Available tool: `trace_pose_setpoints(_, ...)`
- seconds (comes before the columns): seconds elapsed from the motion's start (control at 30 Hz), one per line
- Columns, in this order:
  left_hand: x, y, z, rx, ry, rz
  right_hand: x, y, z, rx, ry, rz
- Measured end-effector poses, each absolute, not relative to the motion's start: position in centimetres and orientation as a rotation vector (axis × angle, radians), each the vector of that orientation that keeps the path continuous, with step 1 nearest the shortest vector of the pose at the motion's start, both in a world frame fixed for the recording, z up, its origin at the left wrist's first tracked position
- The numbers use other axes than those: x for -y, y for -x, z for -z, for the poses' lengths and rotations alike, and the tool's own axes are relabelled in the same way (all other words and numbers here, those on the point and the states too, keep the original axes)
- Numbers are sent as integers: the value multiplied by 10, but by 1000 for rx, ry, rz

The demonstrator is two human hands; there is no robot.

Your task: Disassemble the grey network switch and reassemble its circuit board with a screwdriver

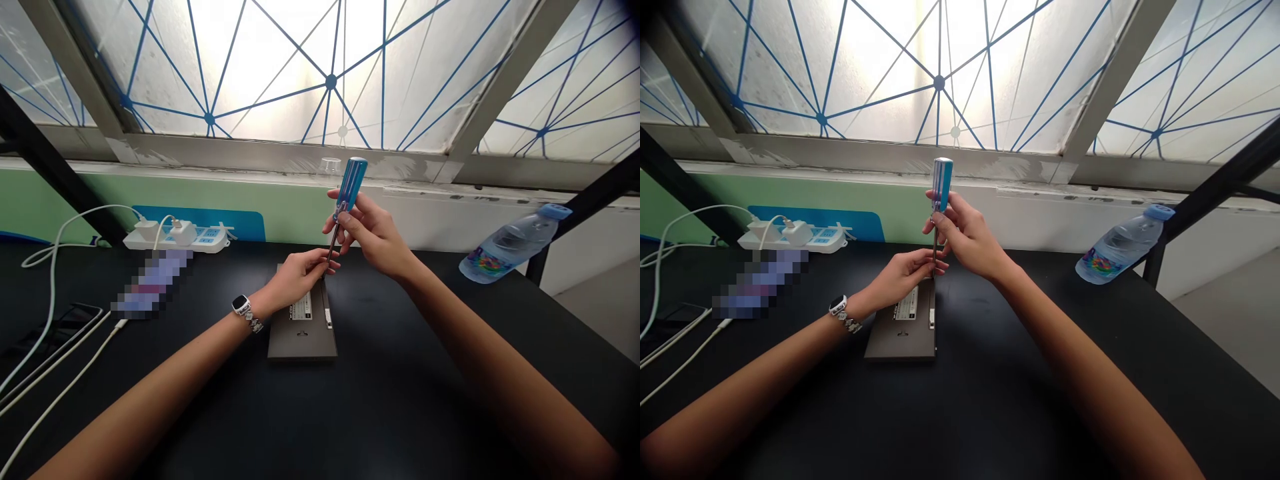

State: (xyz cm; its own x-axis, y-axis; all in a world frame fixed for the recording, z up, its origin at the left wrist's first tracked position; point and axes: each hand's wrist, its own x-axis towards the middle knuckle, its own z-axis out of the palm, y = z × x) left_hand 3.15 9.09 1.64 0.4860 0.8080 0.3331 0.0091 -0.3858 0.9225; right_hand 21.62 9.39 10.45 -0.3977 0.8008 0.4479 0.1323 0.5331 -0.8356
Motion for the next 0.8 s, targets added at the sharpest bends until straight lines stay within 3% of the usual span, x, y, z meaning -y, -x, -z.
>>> trace_pose_setpoints(0.5,-86,-32,-12,-842,-1748,-1155,-96,-222,-94,1898,914,-1092)
trace_pose_setpoints(0.8,-89,-25,-19,-743,-1846,-1019,-95,-225,-96,1916,872,-1152)
